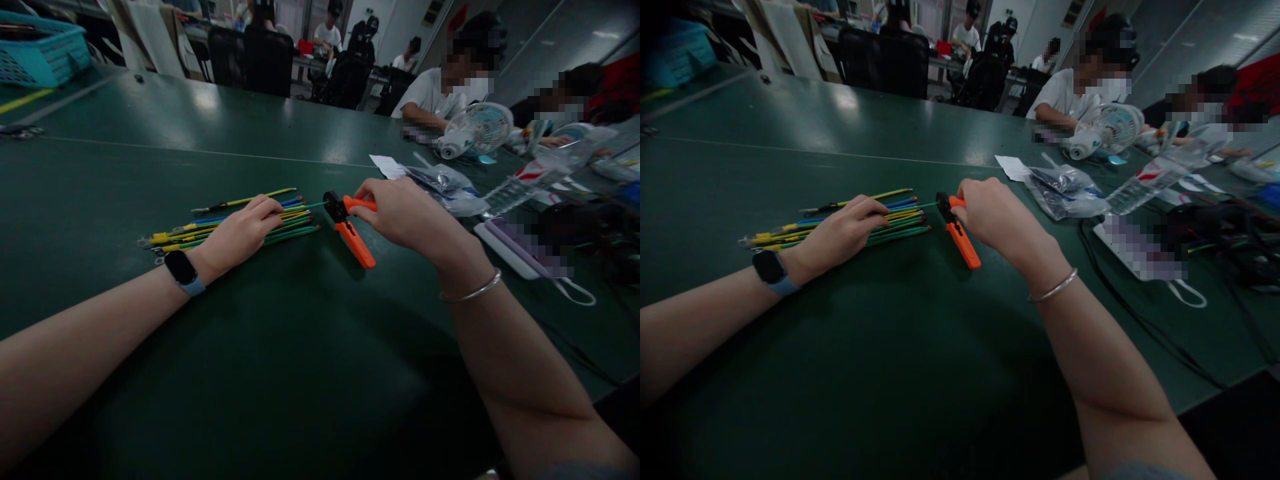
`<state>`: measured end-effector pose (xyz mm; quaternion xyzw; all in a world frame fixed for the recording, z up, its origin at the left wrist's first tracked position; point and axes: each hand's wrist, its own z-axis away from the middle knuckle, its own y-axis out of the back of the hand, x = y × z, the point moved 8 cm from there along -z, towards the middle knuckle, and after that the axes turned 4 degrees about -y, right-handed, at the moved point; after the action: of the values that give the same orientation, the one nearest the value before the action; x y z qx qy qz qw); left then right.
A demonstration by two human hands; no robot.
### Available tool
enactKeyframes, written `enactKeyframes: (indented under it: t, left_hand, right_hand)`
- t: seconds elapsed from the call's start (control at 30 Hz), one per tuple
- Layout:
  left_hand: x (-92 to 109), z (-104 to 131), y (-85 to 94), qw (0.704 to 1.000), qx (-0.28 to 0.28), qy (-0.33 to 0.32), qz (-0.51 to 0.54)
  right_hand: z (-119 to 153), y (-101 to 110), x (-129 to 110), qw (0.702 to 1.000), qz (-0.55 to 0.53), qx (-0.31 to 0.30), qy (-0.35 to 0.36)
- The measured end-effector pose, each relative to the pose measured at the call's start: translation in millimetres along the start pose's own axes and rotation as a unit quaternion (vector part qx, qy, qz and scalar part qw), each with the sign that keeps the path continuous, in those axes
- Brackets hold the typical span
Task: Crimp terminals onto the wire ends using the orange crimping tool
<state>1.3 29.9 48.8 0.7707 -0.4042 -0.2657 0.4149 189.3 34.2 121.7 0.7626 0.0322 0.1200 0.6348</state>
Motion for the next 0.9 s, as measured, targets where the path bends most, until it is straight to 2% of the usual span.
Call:
enactKeyframes:
  t: [0.3,0.43,0.57,0.7,0.9]
  left_hand:
    - [1,0,-5.3,1.000,-0.022,-0.009,0.009]
    - [-1,0,-6.7,1.000,-0.029,-0.004,0.002]
    - [-1,0,-7.1,0.999,-0.037,0.004,0.005]
    - [-2,0,-7.1,1.000,-0.028,0.002,0.012]
    - [-4,2,-7.8,1.000,-0.023,0.002,-0.012]
  right_hand:
    - [1,1,-3,1.000,0.003,0.022,0.010]
    - [10,-1,-11,0.999,-0.015,0.026,-0.019]
    - [26,-8,-10,0.990,-0.076,0.081,-0.092]
    - [39,-15,-9,0.977,-0.126,0.140,-0.100]
    - [39,-13,-23,0.986,-0.081,0.117,-0.091]
